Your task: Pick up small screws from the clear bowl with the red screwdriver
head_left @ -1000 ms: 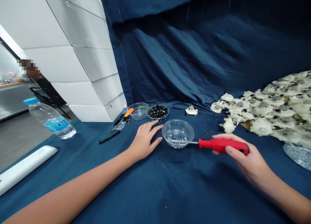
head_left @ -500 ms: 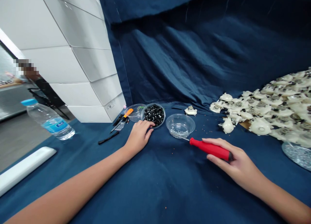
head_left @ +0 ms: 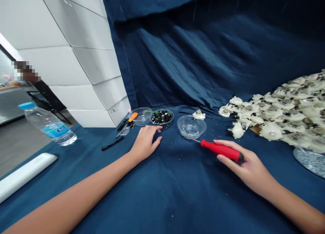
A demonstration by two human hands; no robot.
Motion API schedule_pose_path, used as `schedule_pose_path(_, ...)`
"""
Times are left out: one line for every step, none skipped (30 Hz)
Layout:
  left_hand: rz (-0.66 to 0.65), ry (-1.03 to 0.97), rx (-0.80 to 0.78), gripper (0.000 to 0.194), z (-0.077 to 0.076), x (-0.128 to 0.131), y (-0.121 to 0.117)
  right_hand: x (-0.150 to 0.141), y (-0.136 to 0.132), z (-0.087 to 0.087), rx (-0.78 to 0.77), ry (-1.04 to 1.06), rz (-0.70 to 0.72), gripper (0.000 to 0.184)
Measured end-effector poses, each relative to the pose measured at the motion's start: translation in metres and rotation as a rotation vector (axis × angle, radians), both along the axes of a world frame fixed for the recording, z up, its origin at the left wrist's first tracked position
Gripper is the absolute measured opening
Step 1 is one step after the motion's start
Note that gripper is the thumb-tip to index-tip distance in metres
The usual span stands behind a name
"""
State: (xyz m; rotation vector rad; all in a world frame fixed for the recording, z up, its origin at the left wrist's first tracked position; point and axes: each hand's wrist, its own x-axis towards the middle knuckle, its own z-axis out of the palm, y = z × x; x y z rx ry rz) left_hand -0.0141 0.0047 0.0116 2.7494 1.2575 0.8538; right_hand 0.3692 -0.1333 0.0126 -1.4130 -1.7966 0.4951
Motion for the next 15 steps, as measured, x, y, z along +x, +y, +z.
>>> schedule_pose_path(-0.008, -0.004, -0.022, 0.036, 0.0, 0.0, 0.0, 0.0, 0.0, 0.0, -0.003, 0.004, 0.002, 0.042)
schedule_pose_path(-0.008, -0.02, -0.033, 0.034, -0.001, -0.001, 0.001, 0.001, 0.0, 0.0, -0.008, 0.007, 0.004, 0.042)
schedule_pose_path(0.009, -0.052, -0.031, 0.031, -0.001, -0.002, 0.002, 0.001, 0.001, 0.0, -0.011, 0.01, 0.001, 0.041)
schedule_pose_path(0.043, -0.1, -0.019, 0.03, -0.002, -0.003, 0.003, 0.001, 0.001, 0.001, -0.014, 0.013, -0.004, 0.041)
schedule_pose_path(0.089, -0.156, -0.011, 0.029, -0.003, -0.004, 0.005, 0.001, 0.001, 0.001, -0.016, 0.016, -0.008, 0.041)
schedule_pose_path(0.138, -0.211, -0.014, 0.03, -0.005, -0.006, 0.008, 0.0, 0.001, 0.001, -0.02, 0.018, -0.007, 0.041)
schedule_pose_path(0.18, -0.249, -0.037, 0.032, -0.006, -0.007, 0.01, 0.0, 0.001, 0.002, -0.022, 0.023, -0.007, 0.041)
schedule_pose_path(0.209, -0.259, -0.081, 0.033, -0.008, -0.008, 0.012, -0.001, 0.001, 0.002, -0.024, 0.03, -0.008, 0.041)
schedule_pose_path(0.224, -0.235, -0.131, 0.031, -0.01, -0.009, 0.015, -0.001, 0.0, 0.003, -0.026, 0.035, -0.003, 0.041)
schedule_pose_path(0.225, -0.181, -0.173, 0.029, -0.011, -0.009, 0.016, -0.002, 0.0, 0.004, -0.027, 0.041, -0.001, 0.041)
schedule_pose_path(0.221, -0.12, -0.187, 0.026, -0.012, -0.009, 0.017, -0.004, -0.001, 0.004, -0.027, 0.05, -0.002, 0.04)
schedule_pose_path(0.213, -0.066, -0.183, 0.022, -0.013, -0.008, 0.018, -0.005, -0.002, 0.005, -0.03, 0.062, 0.001, 0.04)
schedule_pose_path(0.203, -0.024, -0.167, 0.018, -0.013, -0.008, 0.018, -0.006, -0.004, 0.006, -0.04, 0.076, 0.01, 0.039)
schedule_pose_path(0.194, -0.002, -0.147, 0.015, -0.012, -0.007, 0.017, -0.008, -0.005, 0.007, -0.056, 0.088, 0.027, 0.037)
schedule_pose_path(0.18, -0.001, -0.135, 0.015, -0.012, -0.006, 0.017, -0.009, -0.006, 0.008, -0.074, 0.096, 0.047, 0.036)
